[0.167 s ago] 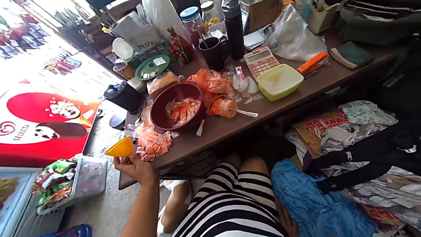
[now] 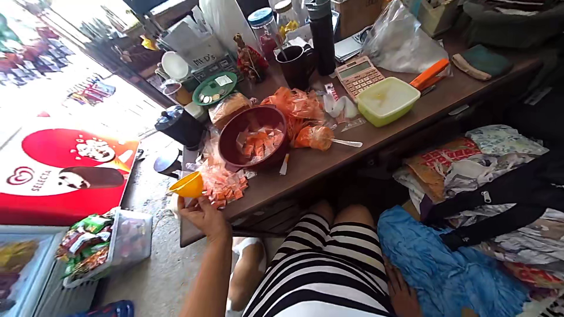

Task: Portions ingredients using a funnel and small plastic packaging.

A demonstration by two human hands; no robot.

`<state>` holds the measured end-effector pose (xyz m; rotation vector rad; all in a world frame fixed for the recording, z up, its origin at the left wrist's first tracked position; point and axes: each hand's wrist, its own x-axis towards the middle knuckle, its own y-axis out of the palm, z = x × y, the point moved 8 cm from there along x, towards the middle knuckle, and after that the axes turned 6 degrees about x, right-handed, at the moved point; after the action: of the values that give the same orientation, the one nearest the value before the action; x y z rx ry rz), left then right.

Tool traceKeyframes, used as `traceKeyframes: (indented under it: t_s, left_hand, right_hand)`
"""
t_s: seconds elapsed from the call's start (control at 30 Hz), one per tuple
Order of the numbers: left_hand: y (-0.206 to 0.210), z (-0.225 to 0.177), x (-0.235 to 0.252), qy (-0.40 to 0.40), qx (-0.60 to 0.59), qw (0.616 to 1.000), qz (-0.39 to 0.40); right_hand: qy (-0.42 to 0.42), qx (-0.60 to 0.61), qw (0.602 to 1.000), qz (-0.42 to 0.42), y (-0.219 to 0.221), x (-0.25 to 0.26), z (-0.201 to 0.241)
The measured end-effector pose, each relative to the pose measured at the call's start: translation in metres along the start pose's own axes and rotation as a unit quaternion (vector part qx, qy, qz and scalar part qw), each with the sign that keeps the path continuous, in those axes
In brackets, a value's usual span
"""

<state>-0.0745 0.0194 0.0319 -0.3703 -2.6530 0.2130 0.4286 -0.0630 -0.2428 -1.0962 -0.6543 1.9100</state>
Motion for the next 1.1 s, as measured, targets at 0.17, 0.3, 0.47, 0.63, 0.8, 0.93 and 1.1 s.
traceKeyframes:
  t_s: [0.17,0.3,0.47,0.63,0.8,0.93,1.1]
  left_hand:
    - [0.0,-0.018,-0.01,0.04,-0.099,0.988,0.112]
    - [-0.004,-0.037,-0.026,0.06,-0.239,0.939,0.24]
    - [0.004,-0.038,-0.048,0.046,-0.333,0.87,0.36]
    - [0.011,-0.04,-0.067,0.112,-0.279,0.851,0.431]
    - [0.0,-0.044,-0.068,0.202,-0.24,0.857,0.409]
    - [-0.008,-0.049,-0.064,0.248,-0.231,0.854,0.394]
    - [-0.004,-0.056,-0.062,0.274,-0.242,0.833,0.415]
  right_hand:
    - [-0.035,-0.023,0.996,-0.081,0.008,0.0,0.0]
    - [-0.053,0.052,0.986,-0.148,-0.019,0.0,0.028]
    - [-0.247,0.146,0.859,-0.424,-0.141,0.002,0.152]
    - [-0.446,0.267,0.82,-0.239,-0.221,0.002,0.34]
    - [-0.406,0.233,0.863,-0.19,-0.204,0.016,0.401]
    - [-0.415,0.229,0.849,-0.235,-0.196,0.015,0.404]
    - [-0.434,0.223,0.842,-0.231,-0.199,0.016,0.398]
